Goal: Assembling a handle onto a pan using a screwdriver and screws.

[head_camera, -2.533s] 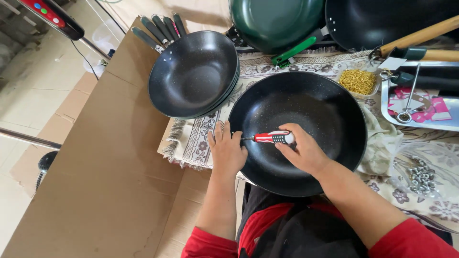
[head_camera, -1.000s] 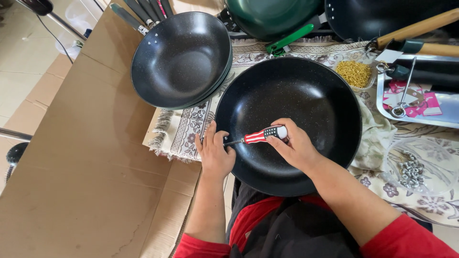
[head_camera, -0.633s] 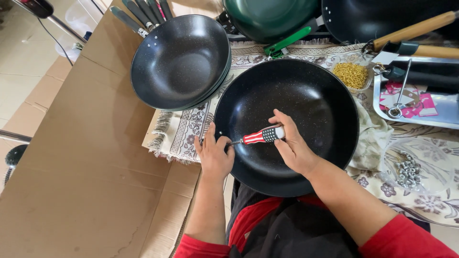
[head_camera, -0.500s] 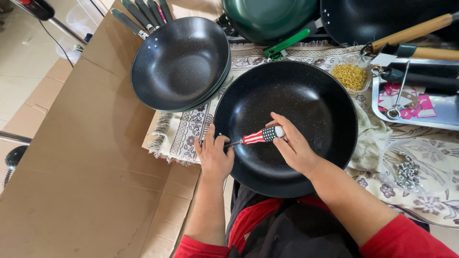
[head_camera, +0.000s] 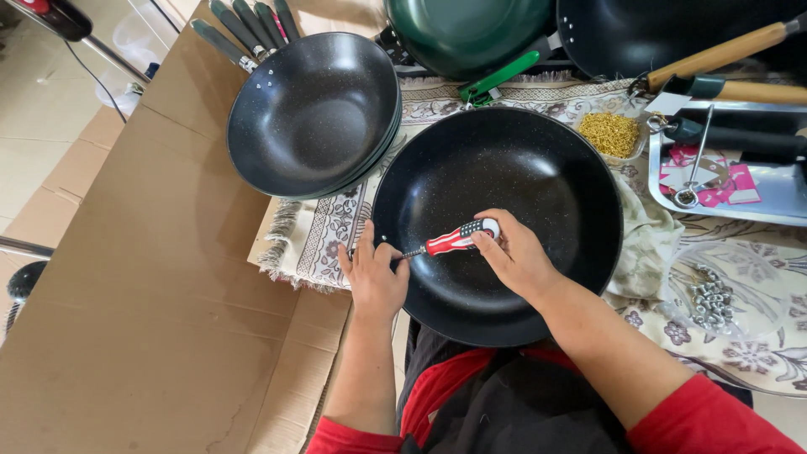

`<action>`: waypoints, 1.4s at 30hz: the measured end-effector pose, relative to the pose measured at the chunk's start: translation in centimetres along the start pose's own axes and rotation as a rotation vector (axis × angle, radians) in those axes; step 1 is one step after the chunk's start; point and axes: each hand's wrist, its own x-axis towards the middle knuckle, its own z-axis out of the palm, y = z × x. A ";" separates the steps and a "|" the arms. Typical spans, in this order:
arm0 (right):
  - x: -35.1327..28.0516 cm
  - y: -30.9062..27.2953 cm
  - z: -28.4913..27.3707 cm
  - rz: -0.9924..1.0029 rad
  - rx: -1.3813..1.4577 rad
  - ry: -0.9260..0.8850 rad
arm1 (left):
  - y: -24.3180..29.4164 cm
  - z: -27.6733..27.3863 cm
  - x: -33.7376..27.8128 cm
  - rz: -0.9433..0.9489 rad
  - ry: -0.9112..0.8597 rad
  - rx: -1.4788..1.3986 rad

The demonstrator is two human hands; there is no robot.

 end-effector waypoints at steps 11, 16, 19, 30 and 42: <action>0.1 -1.2 -0.2 -0.201 0.155 -0.156 | -0.1 0.0 -0.1 0.011 0.019 -0.009; 0.2 -1.7 -0.4 -0.165 0.189 -0.112 | 0.3 -0.2 0.0 -0.024 -0.004 0.010; 0.0 -1.6 -0.5 -0.173 0.031 -0.055 | 0.3 -0.2 -0.1 -0.020 -0.002 0.019; 0.1 -0.9 -0.8 0.009 -0.214 -0.065 | 0.4 0.1 0.0 -0.042 -0.018 0.033; -0.5 -0.8 -0.2 -0.314 0.075 -0.228 | 0.4 0.0 0.2 -0.030 -0.032 0.046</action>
